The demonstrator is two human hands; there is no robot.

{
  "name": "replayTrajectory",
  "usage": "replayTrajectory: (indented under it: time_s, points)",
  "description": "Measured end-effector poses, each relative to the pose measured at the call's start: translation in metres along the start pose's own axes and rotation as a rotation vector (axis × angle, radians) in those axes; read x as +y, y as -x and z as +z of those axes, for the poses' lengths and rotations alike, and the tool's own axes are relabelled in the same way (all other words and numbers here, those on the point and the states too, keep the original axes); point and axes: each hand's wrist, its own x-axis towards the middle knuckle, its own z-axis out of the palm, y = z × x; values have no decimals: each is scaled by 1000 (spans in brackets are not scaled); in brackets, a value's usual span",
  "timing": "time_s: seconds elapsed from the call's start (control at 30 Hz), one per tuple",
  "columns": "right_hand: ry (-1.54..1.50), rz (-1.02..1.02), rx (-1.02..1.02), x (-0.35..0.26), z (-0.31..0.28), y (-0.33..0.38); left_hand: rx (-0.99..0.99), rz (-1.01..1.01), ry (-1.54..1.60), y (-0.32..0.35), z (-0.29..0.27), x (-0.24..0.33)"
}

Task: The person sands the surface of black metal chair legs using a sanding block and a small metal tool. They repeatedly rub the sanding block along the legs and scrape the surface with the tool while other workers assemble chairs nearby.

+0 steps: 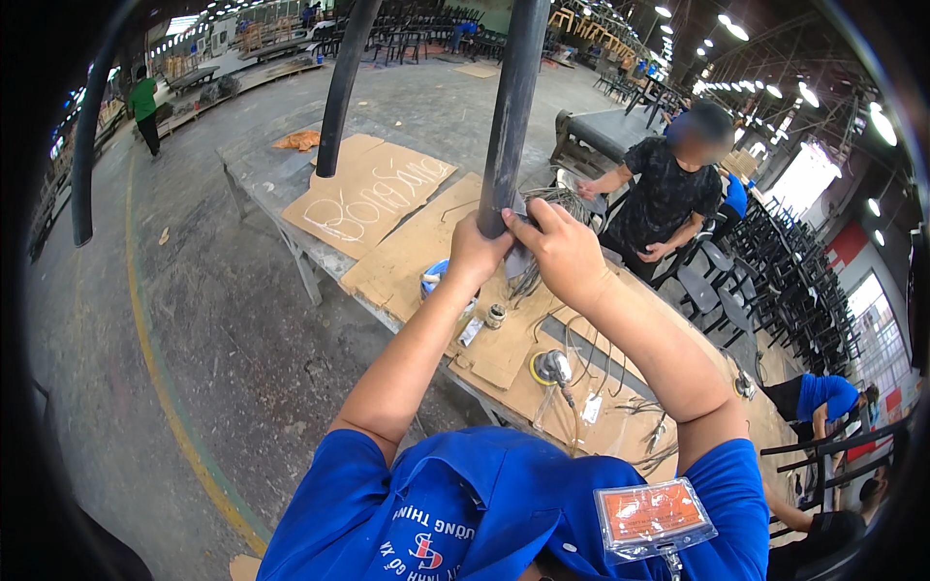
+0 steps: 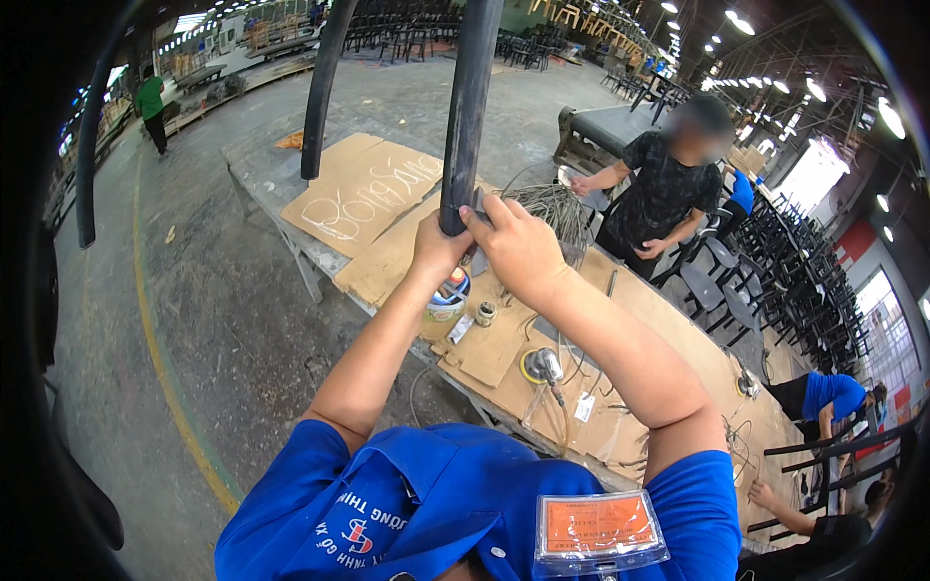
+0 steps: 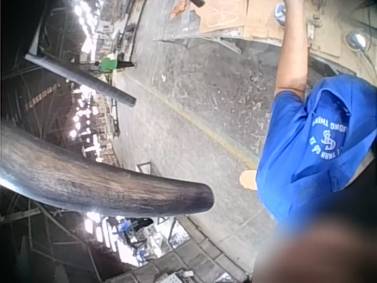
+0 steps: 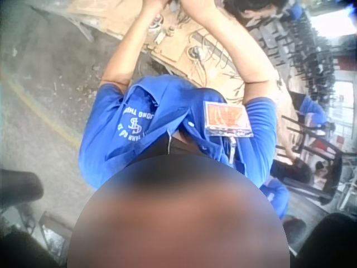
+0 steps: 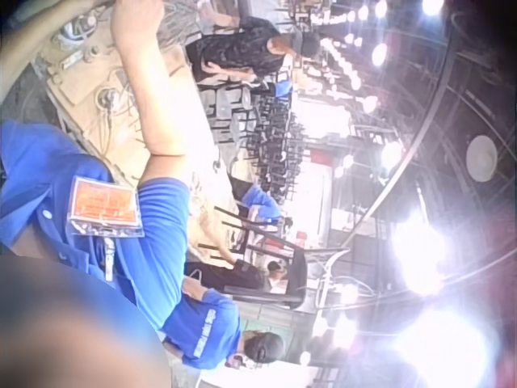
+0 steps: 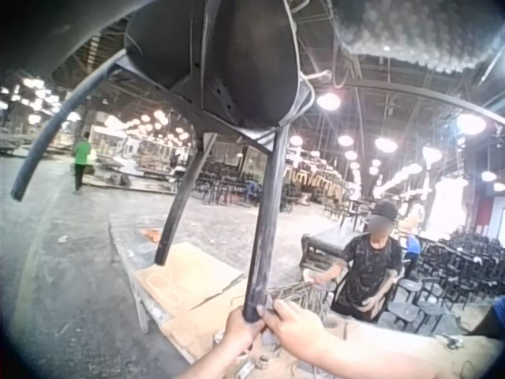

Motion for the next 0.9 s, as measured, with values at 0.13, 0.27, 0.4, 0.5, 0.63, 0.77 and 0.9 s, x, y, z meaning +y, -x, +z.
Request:
replayTrajectory:
  time_s: [0.13, 0.27, 0.4, 0.5, 0.63, 0.77, 0.9]
  points:
    - [-118, 14, -79, 7, -5, -9, 26, 32, 11, 0, 1, 3]
    - [-100, 45, 21, 20, -12, -27, 48, 100, -37, -2, 3, 11]
    - [-47, 34, -27, 16, -15, -32, 18, 80, 1, -4, -1, 13]
    - [-78, 44, -120, 10, -17, -32, 29, 80, -31, -4, -2, 12]
    - [-118, 92, -156, 11, -18, -38, 56, 153, 2, -5, 0, 11]
    - [-124, 142, -34, 17, -19, -45, 39, 76, -42, -9, 0, 10]
    - [-159, 132, -191, 18, -18, -47, 38, 82, -2, -13, -2, 9]
